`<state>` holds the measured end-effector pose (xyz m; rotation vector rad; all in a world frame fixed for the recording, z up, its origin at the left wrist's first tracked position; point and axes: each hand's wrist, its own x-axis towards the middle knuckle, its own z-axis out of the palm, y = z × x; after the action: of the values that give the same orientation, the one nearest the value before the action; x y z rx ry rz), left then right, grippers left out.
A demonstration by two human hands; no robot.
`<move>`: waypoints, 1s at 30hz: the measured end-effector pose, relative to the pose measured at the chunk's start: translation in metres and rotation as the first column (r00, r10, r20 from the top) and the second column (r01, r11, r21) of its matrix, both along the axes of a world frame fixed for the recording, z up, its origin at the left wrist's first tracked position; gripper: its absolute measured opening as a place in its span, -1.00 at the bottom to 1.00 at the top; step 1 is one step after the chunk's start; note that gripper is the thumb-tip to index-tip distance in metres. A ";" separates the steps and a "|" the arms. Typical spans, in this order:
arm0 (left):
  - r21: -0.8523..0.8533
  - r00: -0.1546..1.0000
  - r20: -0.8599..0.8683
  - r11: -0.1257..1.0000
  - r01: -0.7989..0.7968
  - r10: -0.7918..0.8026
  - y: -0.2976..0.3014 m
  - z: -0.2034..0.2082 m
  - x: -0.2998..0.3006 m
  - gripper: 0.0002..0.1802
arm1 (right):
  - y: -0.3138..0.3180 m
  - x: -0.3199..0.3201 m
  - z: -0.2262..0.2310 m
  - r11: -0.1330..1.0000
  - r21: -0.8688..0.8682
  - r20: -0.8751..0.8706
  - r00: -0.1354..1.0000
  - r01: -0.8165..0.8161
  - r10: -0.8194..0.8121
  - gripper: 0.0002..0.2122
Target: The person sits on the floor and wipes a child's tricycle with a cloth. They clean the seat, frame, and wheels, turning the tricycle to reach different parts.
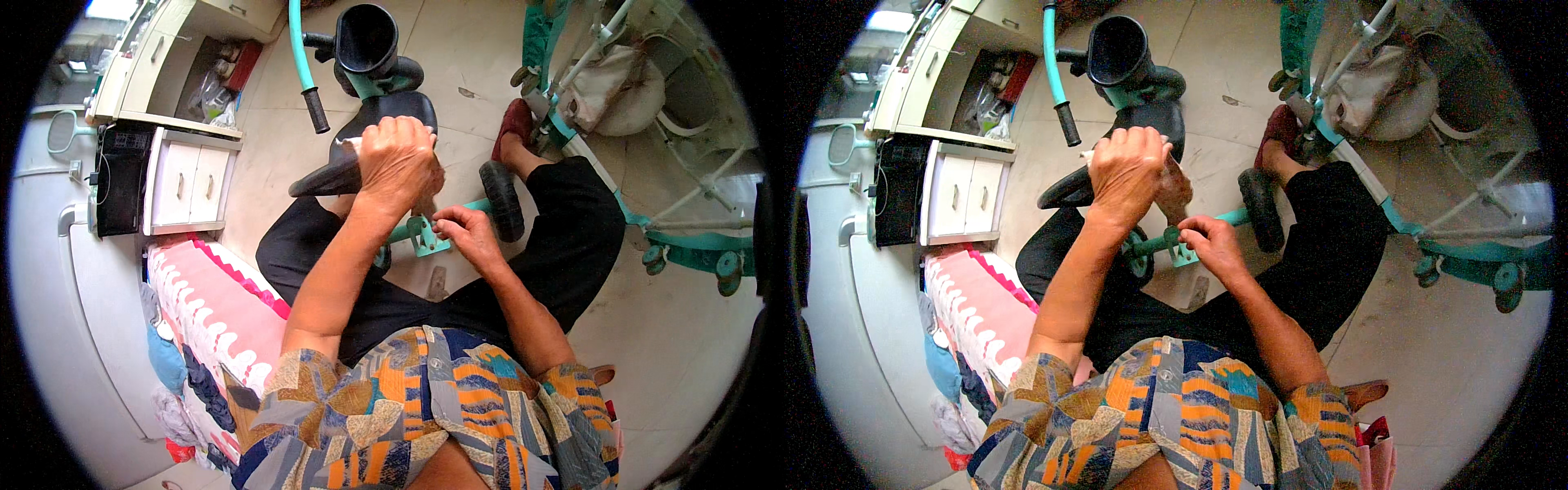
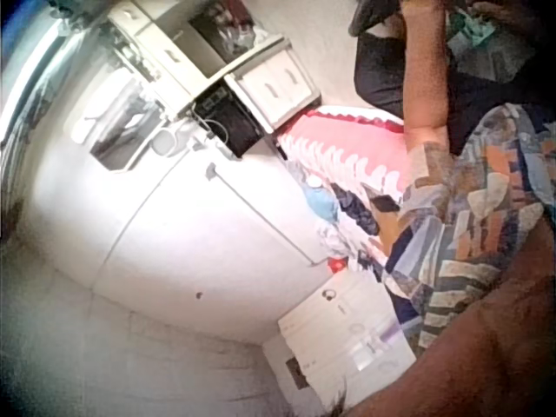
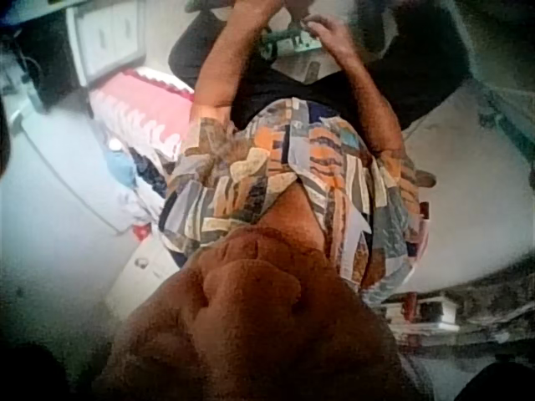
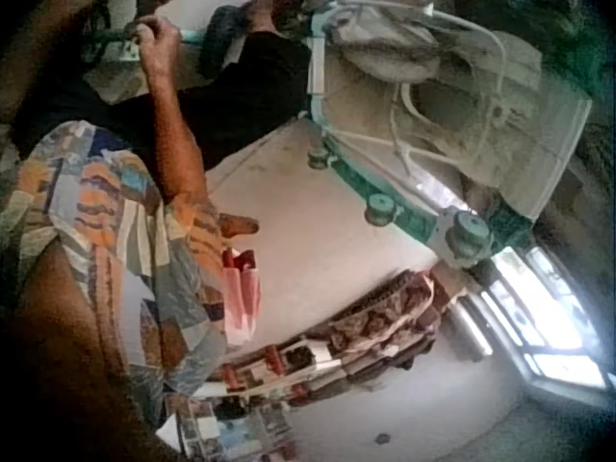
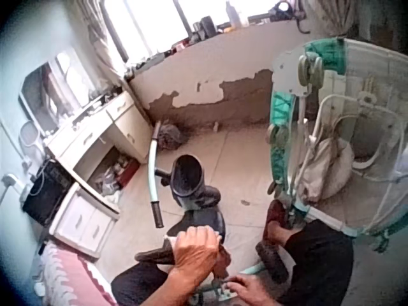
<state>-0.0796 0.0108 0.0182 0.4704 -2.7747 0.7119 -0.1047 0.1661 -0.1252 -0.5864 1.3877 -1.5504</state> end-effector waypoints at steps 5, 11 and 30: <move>0.030 0.990 0.141 0.999 0.027 -0.031 -0.009 0.006 0.007 -0.76 | 0.004 -0.007 0.004 0.999 0.045 -0.051 0.999 0.001 0.001 -0.81; 0.445 0.957 -0.290 0.881 0.158 -0.025 -0.024 0.033 0.079 -0.64 | 0.002 -0.006 0.001 0.997 0.073 -0.050 0.999 0.014 -0.011 -0.81; 0.714 0.244 -0.454 0.187 0.675 0.857 -0.039 -0.027 0.125 -0.50 | -0.001 0.003 0.003 0.977 0.166 0.006 0.990 -0.137 0.138 -0.81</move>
<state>0.0453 -0.0279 -0.0085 0.9403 -1.2415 -1.3721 -0.1015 0.1648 -0.1227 -0.5718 1.4339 -1.3098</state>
